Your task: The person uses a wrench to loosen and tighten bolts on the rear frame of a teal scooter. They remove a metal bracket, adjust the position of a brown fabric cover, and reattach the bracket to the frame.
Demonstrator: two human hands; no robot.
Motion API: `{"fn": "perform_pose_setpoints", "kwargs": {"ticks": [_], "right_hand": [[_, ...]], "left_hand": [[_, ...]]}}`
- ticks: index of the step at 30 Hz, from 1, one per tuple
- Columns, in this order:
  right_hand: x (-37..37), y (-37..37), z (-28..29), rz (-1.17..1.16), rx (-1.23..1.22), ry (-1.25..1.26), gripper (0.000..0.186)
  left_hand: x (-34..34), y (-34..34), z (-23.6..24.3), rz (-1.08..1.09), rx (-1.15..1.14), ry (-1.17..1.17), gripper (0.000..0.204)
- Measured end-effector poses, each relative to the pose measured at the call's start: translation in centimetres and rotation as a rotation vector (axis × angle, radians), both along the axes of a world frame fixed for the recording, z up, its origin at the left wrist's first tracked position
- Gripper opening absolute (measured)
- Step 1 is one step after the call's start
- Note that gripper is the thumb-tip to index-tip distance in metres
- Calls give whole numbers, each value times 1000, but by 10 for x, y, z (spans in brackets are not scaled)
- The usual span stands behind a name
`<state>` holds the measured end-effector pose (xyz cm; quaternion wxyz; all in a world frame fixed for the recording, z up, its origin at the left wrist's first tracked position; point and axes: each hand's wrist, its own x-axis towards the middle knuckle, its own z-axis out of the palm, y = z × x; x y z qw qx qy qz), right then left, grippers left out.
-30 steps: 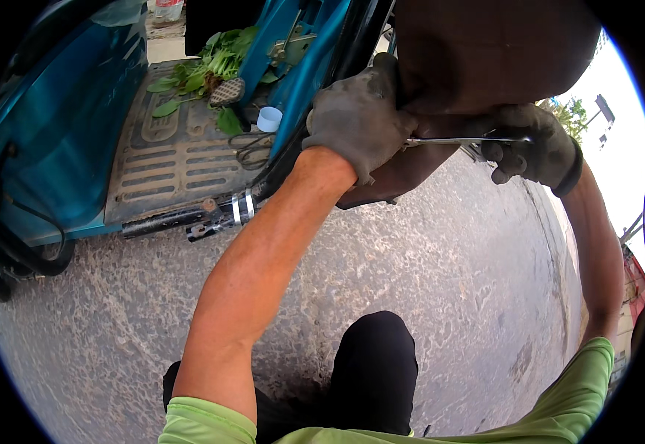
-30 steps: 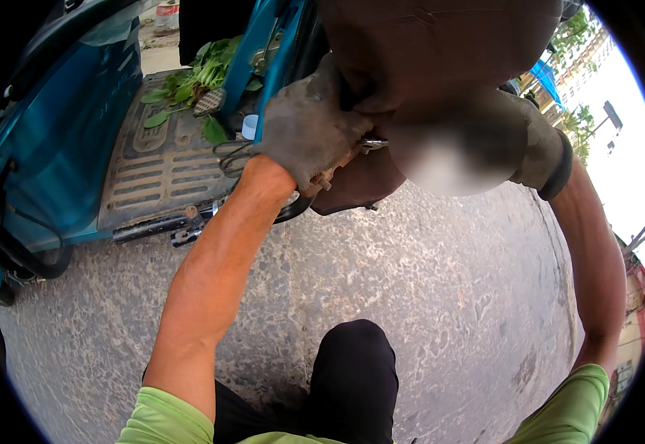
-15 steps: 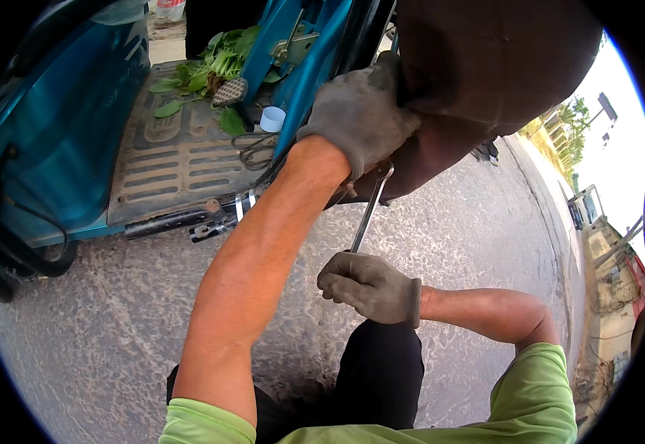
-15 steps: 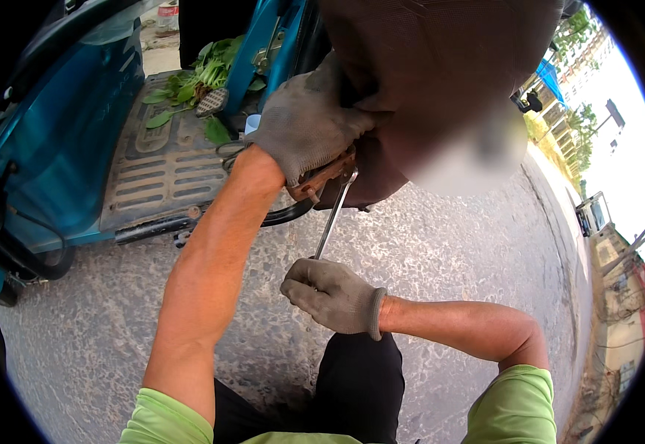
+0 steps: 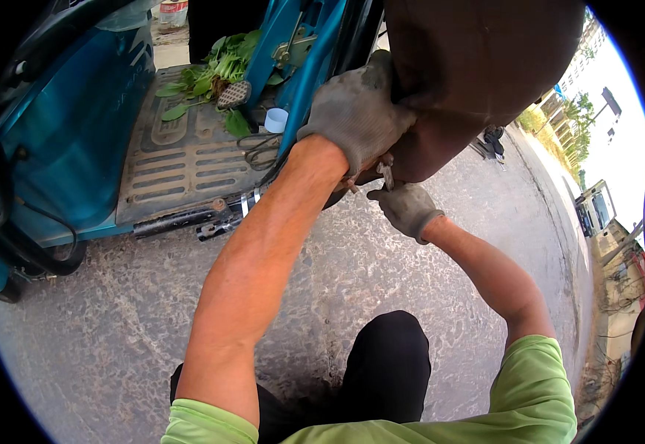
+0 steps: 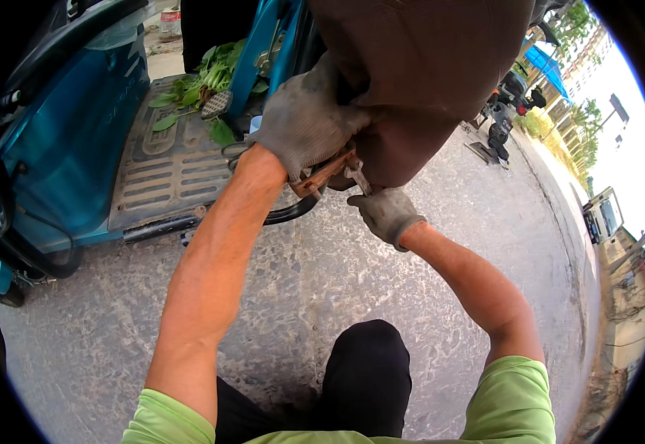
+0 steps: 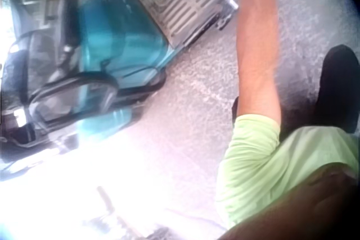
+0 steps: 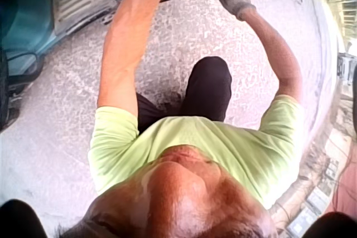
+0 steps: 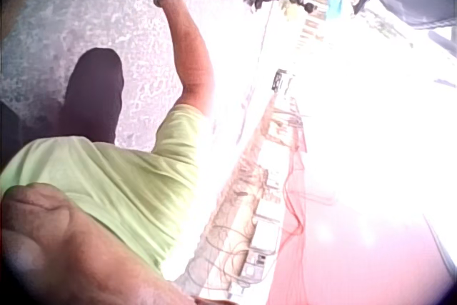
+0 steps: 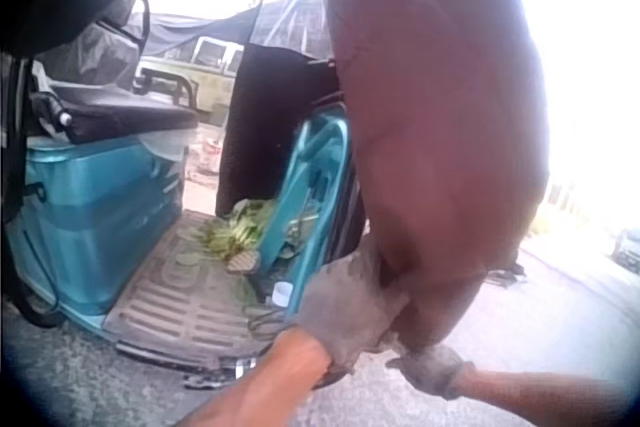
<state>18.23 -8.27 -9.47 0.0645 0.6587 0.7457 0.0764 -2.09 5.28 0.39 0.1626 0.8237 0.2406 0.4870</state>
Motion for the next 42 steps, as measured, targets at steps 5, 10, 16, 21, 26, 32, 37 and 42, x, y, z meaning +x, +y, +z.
{"fn": "perform_pose_setpoints", "kwargs": {"ticks": [5, 10, 16, 21, 26, 32, 37, 42], "right_hand": [[54, -8, 80, 165, 119, -210, 31], [50, -32, 159, 216, 18, -288, 25], [-4, -63, 233, 324, 170, -312, 29], [-59, -61, 229, 584, 233, -282, 40], [-129, -82, 173, 415, -18, -29, 25], [-117, -50, 29, 155, -191, 143, 29], [-63, -59, 2, 20, -31, 250, 36], [14, -47, 18, 108, 171, -2, 26]], "left_hand": [[-6, -7, 8, -41, -72, -68, 60], [-6, -12, 8, -88, -124, -81, 58], [-5, -10, -3, 51, 70, -88, 54], [-3, -5, -5, 25, 47, -51, 60], [-7, -18, 4, -81, -62, -74, 67], [-11, -4, 0, -144, 69, -90, 53], [-8, -22, 9, -275, -260, -103, 50], [-7, -7, -1, -120, 155, -58, 39]]}}
